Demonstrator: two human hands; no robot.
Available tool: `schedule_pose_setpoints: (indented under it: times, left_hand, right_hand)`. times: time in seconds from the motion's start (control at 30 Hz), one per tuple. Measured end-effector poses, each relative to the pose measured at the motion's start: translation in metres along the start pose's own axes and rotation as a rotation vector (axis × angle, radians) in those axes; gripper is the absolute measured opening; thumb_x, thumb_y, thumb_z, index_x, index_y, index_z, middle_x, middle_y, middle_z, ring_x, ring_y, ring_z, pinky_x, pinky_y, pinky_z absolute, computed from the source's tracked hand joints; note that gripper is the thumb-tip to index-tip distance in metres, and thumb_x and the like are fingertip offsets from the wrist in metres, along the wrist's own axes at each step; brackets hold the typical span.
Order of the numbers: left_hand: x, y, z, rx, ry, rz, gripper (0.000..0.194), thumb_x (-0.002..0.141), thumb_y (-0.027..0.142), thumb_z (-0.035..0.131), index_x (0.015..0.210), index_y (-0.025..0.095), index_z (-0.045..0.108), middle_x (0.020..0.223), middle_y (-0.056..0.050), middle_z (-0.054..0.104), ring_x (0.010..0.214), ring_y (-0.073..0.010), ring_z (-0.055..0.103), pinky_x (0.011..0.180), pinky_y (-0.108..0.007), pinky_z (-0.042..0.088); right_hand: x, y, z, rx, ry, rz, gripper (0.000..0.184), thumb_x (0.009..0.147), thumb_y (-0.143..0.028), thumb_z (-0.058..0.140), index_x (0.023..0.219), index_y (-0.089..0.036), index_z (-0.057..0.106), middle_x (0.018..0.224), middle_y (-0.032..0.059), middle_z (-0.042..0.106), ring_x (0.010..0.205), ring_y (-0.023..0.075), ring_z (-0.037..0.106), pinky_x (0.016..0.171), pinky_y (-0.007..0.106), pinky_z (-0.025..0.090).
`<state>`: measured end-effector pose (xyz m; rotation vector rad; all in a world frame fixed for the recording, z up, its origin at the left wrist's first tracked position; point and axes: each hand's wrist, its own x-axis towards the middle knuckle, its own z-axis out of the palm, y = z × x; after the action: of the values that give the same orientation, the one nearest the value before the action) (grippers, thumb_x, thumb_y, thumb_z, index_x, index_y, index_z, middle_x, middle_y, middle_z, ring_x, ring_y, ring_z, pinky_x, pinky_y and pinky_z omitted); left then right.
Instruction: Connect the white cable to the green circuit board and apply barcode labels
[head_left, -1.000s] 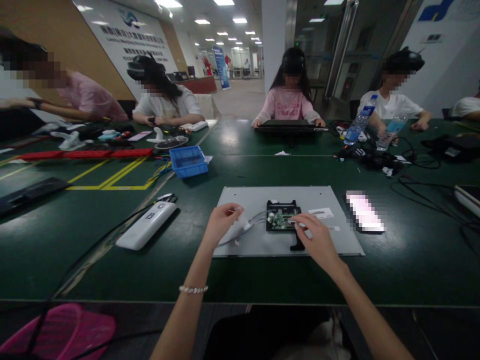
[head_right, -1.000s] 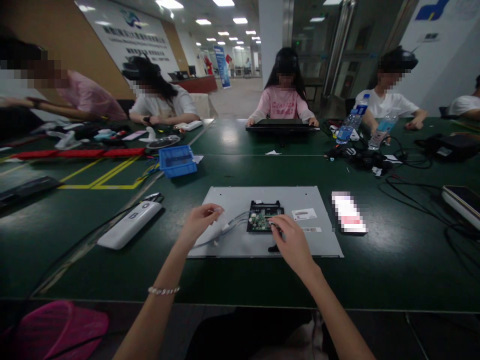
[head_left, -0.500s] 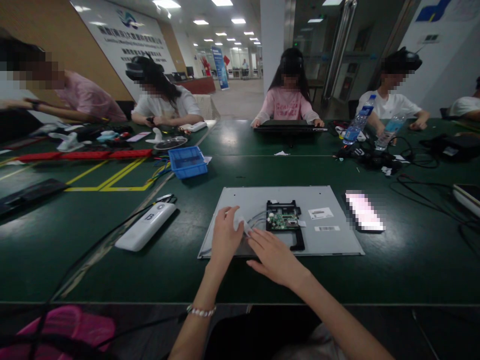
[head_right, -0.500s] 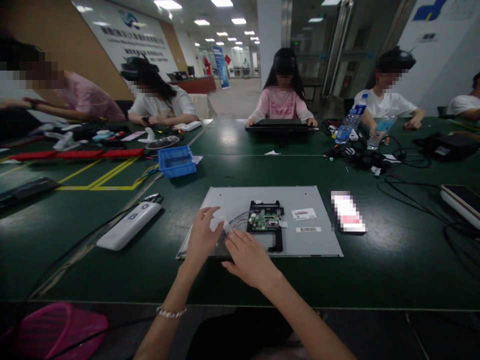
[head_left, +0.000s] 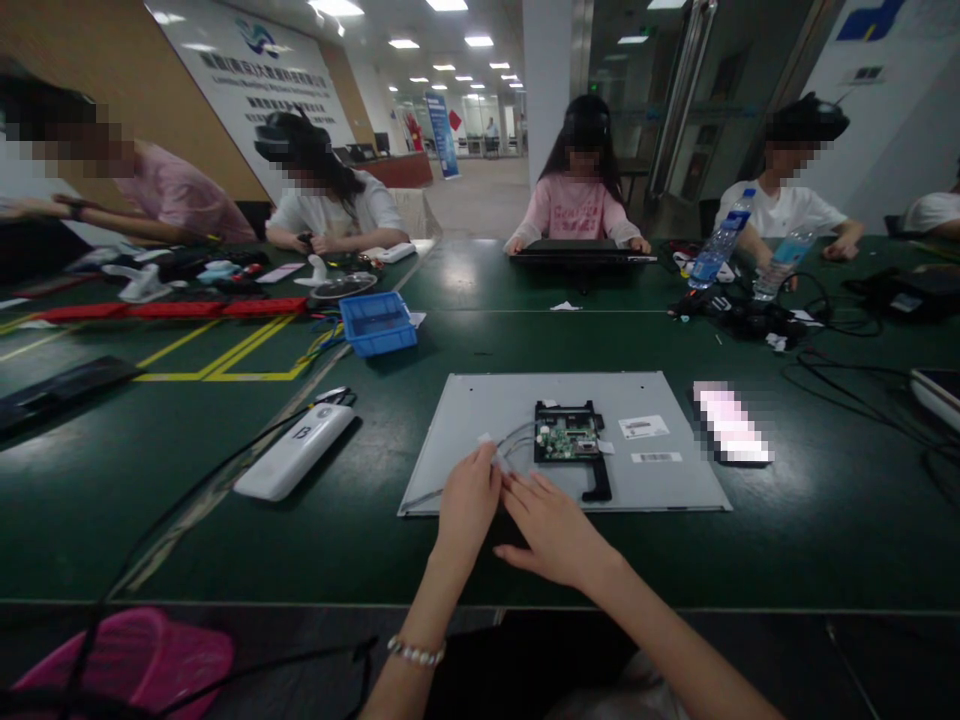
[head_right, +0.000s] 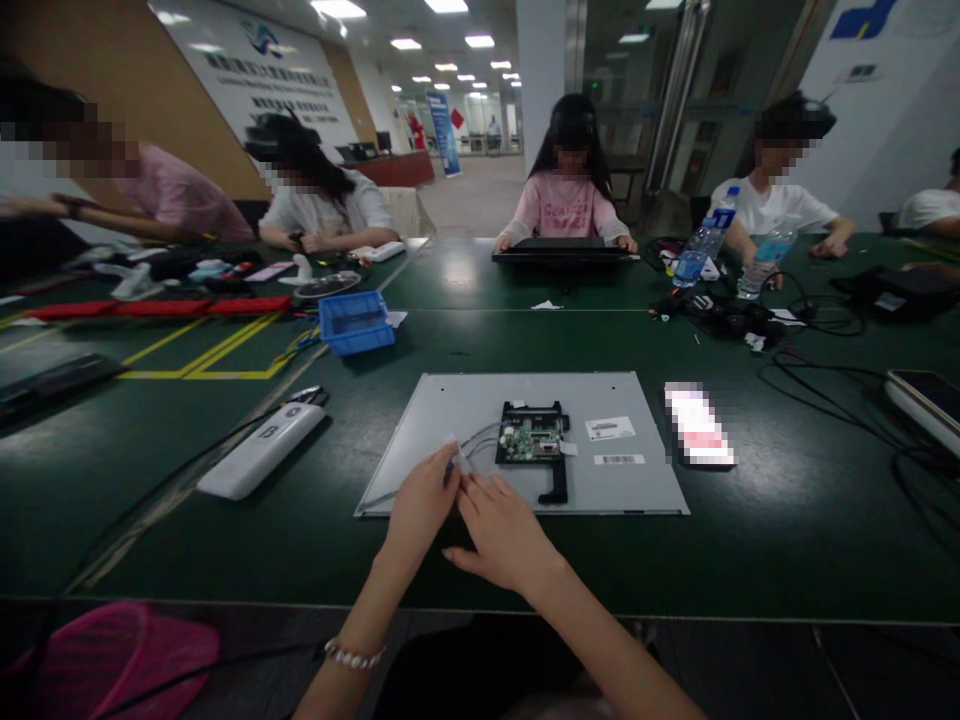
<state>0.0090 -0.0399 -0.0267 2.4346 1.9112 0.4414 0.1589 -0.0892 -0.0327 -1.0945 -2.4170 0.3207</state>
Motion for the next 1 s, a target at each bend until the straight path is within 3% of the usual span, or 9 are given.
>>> schedule_pose_setpoints:
  times: [0.2,0.33,0.43,0.53,0.7,0.83,1.0]
  left_hand:
    - [0.0,0.0,0.002,0.086,0.024,0.062,0.034,0.088,0.015,0.039,0.121,0.011,0.044,0.112,-0.015,0.063,0.103,-0.0238,0.06,0.094,-0.037,0.04]
    - [-0.003,-0.003,0.001,0.019,0.029,0.073,0.042,0.086,0.026,0.048,0.125,0.013,0.04,0.121,-0.015,0.058,0.111,-0.0257,0.056,0.097,-0.04,0.038]
    - [-0.005,-0.005,0.001,-0.025,0.042,0.093,0.044,0.085,0.031,0.052,0.125,0.016,0.039,0.125,-0.014,0.055,0.115,-0.0261,0.053,0.098,-0.042,0.037]
    - [-0.007,-0.007,0.002,-0.06,0.063,0.117,0.04,0.083,0.033,0.054,0.118,0.018,0.044,0.13,-0.014,0.05,0.119,-0.027,0.049,0.099,-0.044,0.036]
    - [-0.006,-0.006,-0.001,-0.084,0.125,0.115,0.038,0.081,0.03,0.057,0.115,0.018,0.046,0.134,-0.014,0.044,0.122,-0.0282,0.045,0.1,-0.046,0.037]
    - [-0.005,-0.001,-0.01,-0.07,0.139,0.134,0.037,0.079,0.026,0.058,0.114,0.018,0.047,0.129,-0.013,0.047,0.12,-0.0293,0.045,0.099,-0.046,0.037]
    - [-0.007,0.004,-0.02,0.011,0.048,0.162,0.022,0.083,0.02,0.052,0.105,0.019,0.053,0.114,-0.009,0.058,0.105,-0.0255,0.054,0.093,-0.041,0.041]
  right_hand:
    - [-0.009,-0.007,-0.006,0.002,0.001,0.013,0.061,0.083,-0.045,0.053,0.132,-0.009,0.042,0.137,0.0177,0.045,0.128,0.0267,0.039,0.108,0.044,0.029]
    - [-0.016,-0.004,-0.028,0.039,0.018,0.023,0.043,0.087,-0.033,0.05,0.126,-0.015,0.049,0.125,0.012,0.057,0.117,0.0234,0.05,0.105,0.043,0.033]
    - [-0.026,0.019,-0.051,0.077,0.073,0.1,0.032,0.088,-0.025,0.049,0.118,-0.02,0.056,0.118,0.0079,0.062,0.109,0.0214,0.056,0.099,0.041,0.04]
    - [-0.039,0.057,-0.07,0.076,0.152,0.267,0.029,0.086,-0.021,0.048,0.112,-0.022,0.06,0.111,0.007,0.064,0.103,0.0211,0.058,0.091,0.04,0.046]
    - [-0.051,0.11,-0.081,0.012,0.102,0.34,0.03,0.08,-0.02,0.054,0.11,-0.023,0.06,0.111,0.0062,0.063,0.104,0.0222,0.057,0.089,0.04,0.046]
    - [-0.048,0.12,-0.077,-0.043,0.046,0.323,0.028,0.08,-0.022,0.057,0.107,-0.023,0.06,0.108,0.006,0.063,0.101,0.0221,0.057,0.086,0.038,0.046]
    - [-0.043,0.121,-0.067,-0.167,0.016,0.302,0.023,0.086,-0.021,0.049,0.106,-0.02,0.06,0.103,0.0068,0.065,0.097,0.021,0.059,0.085,0.036,0.046]
